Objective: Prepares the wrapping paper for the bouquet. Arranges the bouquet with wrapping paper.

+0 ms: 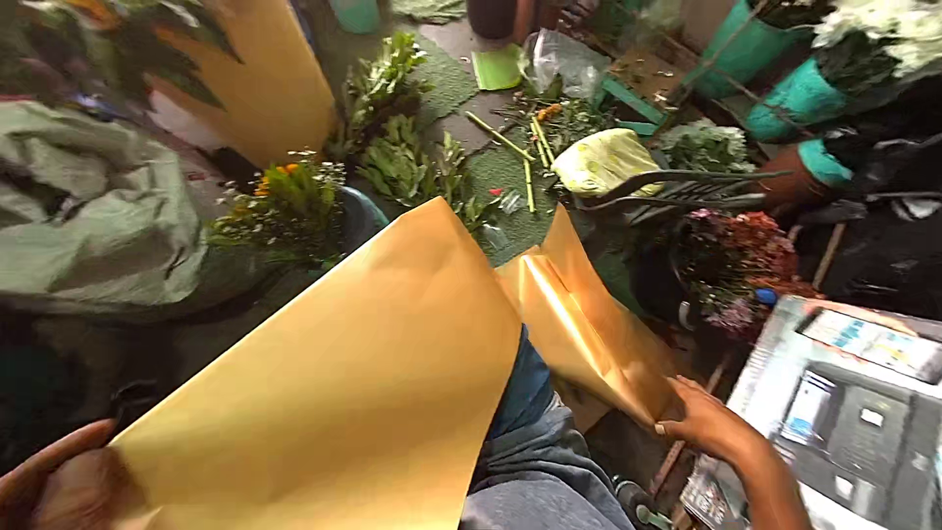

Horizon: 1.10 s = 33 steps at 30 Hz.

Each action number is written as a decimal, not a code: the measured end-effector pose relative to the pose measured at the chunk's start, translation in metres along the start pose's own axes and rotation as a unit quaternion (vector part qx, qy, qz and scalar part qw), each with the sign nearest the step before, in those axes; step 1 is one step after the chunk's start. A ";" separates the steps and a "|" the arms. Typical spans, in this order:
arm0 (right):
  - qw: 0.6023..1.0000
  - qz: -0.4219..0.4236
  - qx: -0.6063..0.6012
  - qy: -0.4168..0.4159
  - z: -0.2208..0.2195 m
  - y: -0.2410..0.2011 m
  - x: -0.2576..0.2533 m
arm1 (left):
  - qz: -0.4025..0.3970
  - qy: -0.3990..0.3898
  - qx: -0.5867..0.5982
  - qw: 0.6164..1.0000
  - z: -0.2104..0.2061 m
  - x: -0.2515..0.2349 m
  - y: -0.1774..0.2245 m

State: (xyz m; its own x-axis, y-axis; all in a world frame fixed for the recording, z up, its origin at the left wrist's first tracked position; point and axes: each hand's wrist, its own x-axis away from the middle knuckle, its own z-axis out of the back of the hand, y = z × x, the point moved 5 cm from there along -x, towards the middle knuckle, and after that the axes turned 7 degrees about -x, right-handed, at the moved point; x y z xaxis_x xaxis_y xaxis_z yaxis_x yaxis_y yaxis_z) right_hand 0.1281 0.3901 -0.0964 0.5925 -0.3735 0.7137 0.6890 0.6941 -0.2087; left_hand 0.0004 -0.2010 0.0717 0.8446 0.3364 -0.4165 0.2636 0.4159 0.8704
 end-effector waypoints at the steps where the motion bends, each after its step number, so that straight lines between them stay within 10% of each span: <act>1: 0.998 0.049 -0.042 0.018 0.008 -0.019 0.009 | 0.019 0.005 -0.005 1.000 -0.003 0.004 -0.004; 4: 0.957 0.191 -0.219 0.016 -0.001 -0.100 0.037 | 0.104 0.057 0.001 0.993 -0.017 0.031 -0.018; 8: 0.824 0.177 -0.402 -0.357 -0.078 -0.183 0.065 | 0.159 0.114 0.069 0.978 -0.033 0.062 -0.029; 14: 0.634 0.197 -0.726 -0.178 -0.083 -0.245 0.038 | 0.203 0.134 0.080 0.967 -0.014 0.090 -0.068; 18: 0.647 0.312 -0.686 -0.120 -0.049 -0.282 0.027 | 0.115 -0.058 -0.166 0.978 -0.018 0.097 -0.064; 22: 0.648 0.362 -0.662 -0.105 -0.036 -0.324 0.044 | -0.036 -0.225 -0.127 0.965 -0.085 0.110 -0.009; 33: 0.688 0.434 -0.580 -0.052 -0.022 -0.303 0.054 | 0.045 -0.089 0.097 0.990 -0.117 0.064 -0.011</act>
State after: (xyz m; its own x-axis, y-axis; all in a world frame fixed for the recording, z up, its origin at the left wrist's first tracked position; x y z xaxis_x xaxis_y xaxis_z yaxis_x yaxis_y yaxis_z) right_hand -0.0394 0.1459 -0.0089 0.9991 -0.0404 0.0157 0.0005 -0.3524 -0.9359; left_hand -0.0031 -0.0851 0.0044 0.9332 0.2033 -0.2965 0.2527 0.2157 0.9432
